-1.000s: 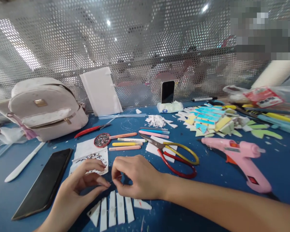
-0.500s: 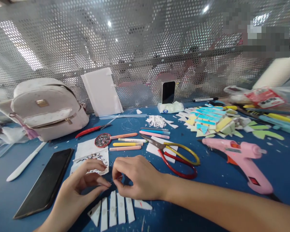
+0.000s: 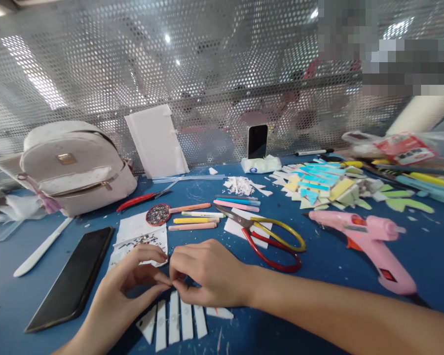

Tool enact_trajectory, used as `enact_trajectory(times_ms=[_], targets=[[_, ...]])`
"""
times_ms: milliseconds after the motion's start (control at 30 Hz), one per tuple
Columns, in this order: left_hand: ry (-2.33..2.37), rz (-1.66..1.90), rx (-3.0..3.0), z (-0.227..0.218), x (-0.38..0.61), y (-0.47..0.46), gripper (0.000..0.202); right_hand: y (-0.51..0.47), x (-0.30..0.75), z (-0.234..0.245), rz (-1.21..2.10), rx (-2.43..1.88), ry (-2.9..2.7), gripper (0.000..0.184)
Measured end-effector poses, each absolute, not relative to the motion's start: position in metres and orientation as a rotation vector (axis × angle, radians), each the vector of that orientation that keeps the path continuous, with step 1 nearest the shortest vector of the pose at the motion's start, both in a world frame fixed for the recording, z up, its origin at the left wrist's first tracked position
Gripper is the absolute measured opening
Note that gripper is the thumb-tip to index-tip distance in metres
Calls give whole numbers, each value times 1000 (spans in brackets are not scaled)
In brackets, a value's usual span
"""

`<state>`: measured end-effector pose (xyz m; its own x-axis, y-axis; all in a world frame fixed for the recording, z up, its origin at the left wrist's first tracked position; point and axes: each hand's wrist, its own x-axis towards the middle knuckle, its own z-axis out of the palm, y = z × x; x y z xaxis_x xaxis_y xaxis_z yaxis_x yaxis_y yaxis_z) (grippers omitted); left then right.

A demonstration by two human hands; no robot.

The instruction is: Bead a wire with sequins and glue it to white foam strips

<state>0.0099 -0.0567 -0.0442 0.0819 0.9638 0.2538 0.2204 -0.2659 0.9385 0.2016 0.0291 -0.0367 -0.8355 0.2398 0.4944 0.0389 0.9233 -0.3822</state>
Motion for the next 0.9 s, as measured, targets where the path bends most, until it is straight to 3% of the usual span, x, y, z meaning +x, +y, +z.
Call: enact_trajectory(times_ms=[900], targets=[[1272,1220,1626,-48,9,-58,31,29,201,-37,445,-217,-2545,10]])
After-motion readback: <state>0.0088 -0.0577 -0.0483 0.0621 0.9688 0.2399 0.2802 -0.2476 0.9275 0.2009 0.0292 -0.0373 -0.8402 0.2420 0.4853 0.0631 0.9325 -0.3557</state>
